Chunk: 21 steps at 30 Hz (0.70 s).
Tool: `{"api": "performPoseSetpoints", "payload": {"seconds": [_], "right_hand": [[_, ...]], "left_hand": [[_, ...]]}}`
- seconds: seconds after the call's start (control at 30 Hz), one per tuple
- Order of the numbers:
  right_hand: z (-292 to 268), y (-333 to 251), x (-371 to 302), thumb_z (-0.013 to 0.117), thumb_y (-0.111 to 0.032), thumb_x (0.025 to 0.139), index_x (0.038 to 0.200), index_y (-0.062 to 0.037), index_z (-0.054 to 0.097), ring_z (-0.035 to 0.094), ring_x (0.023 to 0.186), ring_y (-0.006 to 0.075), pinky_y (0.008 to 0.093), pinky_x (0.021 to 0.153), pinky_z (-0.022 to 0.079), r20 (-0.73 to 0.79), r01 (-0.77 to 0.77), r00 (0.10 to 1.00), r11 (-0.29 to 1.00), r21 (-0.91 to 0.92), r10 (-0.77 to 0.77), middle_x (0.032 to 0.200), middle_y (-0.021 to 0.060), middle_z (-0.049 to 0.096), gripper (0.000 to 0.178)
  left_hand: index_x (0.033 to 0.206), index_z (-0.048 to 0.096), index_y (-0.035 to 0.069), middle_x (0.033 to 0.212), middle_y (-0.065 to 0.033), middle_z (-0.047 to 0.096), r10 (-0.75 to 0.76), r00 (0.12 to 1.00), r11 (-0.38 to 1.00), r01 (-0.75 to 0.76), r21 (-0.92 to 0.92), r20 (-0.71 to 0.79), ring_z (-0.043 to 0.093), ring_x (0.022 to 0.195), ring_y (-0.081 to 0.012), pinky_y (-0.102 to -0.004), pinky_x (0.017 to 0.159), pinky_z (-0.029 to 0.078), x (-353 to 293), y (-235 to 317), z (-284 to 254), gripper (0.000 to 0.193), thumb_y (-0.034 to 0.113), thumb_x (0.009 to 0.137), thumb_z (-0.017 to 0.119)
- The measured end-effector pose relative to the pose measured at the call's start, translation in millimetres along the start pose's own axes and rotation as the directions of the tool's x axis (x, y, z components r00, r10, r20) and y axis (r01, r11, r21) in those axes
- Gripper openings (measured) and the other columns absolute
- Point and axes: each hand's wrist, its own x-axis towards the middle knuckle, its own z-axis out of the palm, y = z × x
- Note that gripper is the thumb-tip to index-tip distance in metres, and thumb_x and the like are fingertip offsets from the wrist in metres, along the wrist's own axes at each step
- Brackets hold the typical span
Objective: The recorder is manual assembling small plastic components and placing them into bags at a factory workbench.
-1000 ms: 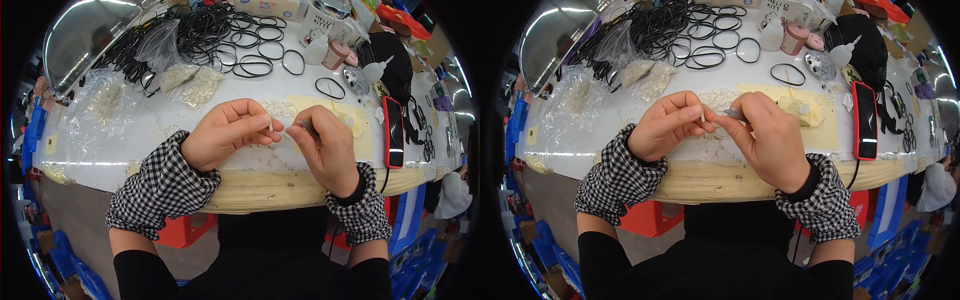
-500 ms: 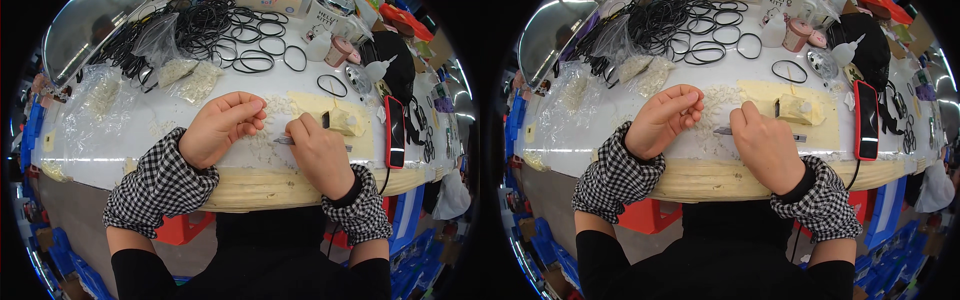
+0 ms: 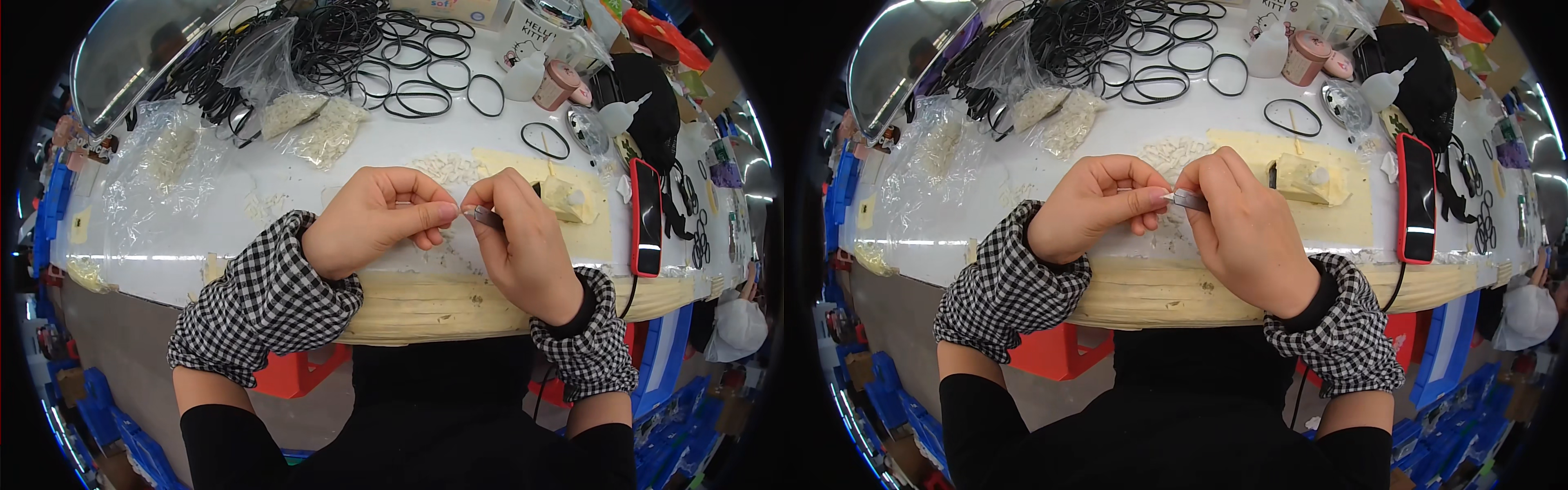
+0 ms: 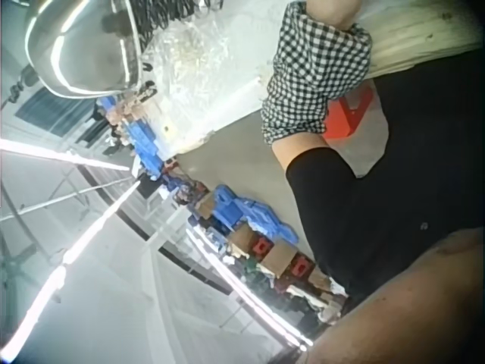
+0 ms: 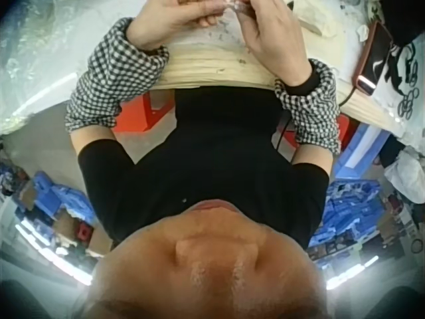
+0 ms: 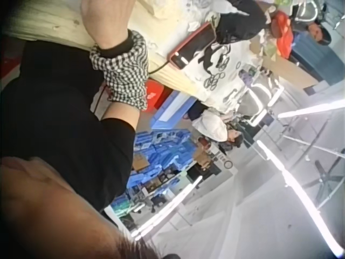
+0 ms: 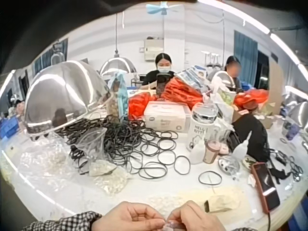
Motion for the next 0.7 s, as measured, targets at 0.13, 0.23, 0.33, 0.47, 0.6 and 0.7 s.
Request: {"api": "performPoseSetpoints", "payload": {"seconds": [0.13,0.23,0.33,0.47,0.6,0.7], "right_hand": [[-0.4,0.9,1.5,0.059,0.003,0.078,0.095,0.0005,0.052,0.057,0.073,0.0317,0.0355,0.062,0.047,-0.020,0.010,1.000,0.999,0.049,-0.009,0.085,0.0140,0.053,0.019],[-0.5,-0.8,3.2,0.060,0.004,0.078,0.095,0.0004,0.054,0.058,0.072,0.0294,0.0337,0.061,0.047,-0.033,0.008,0.999,0.996,0.091,-0.005,0.085,0.0137,0.054,0.018],[0.2,-2.3,5.2,0.060,0.005,0.078,0.096,-0.0007,0.058,0.059,0.070,0.0247,0.0309,0.056,0.046,-0.064,0.009,0.998,0.989,0.148,0.001,0.084,0.0118,0.056,0.018],[-4.7,-8.7,7.5,0.063,0.004,0.078,0.096,-0.0022,0.062,0.059,0.068,0.0187,0.0274,0.052,0.044,-0.093,0.001,0.996,0.985,0.174,0.015,0.082,0.0087,0.058,0.019],[-4.3,-9.1,6.9,0.066,0.003,0.078,0.095,-0.0025,0.063,0.060,0.067,0.0164,0.0260,0.051,0.044,-0.117,0.008,0.993,0.987,0.159,0.010,0.080,0.0071,0.059,0.018],[-2.1,-6.2,6.1,0.067,0.002,0.077,0.096,-0.0027,0.063,0.059,0.066,0.0154,0.0251,0.051,0.045,-0.149,0.056,0.988,0.988,0.141,-0.035,0.082,0.0068,0.059,0.020]], "left_hand": [[0.096,0.062,-0.001,0.083,-0.0031,0.064,-0.032,0.997,0.999,0.033,-0.019,0.076,0.059,0.071,-0.0073,-0.0190,0.063,0.048,0.2,0.5,0.4,0.014,0.012,0.091,0.062],[0.096,0.062,-0.001,0.084,-0.0034,0.064,-0.052,0.994,0.998,0.055,-0.030,0.097,0.059,0.071,-0.0068,-0.0183,0.063,0.048,0.1,0.4,0.7,0.015,0.013,0.092,0.062],[0.097,0.062,-0.001,0.086,-0.0037,0.065,-0.039,0.997,0.993,0.046,-0.104,0.069,0.059,0.071,-0.0061,-0.0176,0.062,0.047,-0.5,0.0,-0.3,0.017,0.015,0.093,0.060],[0.099,0.063,-0.001,0.088,-0.0039,0.066,0.007,0.998,0.984,0.003,-0.180,0.056,0.058,0.072,-0.0062,-0.0176,0.064,0.047,1.0,-1.6,-4.3,0.019,0.017,0.094,0.058],[0.101,0.064,0.000,0.088,-0.0037,0.065,0.048,0.995,0.982,-0.030,-0.184,0.093,0.059,0.075,-0.0069,-0.0187,0.069,0.049,0.7,-3.0,-5.7,0.021,0.019,0.094,0.060],[0.102,0.063,0.000,0.088,-0.0020,0.064,0.056,0.995,0.976,-0.036,-0.214,0.088,0.057,0.074,-0.0061,-0.0184,0.069,0.048,1.2,-3.3,-6.3,0.020,0.018,0.093,0.060]]}}
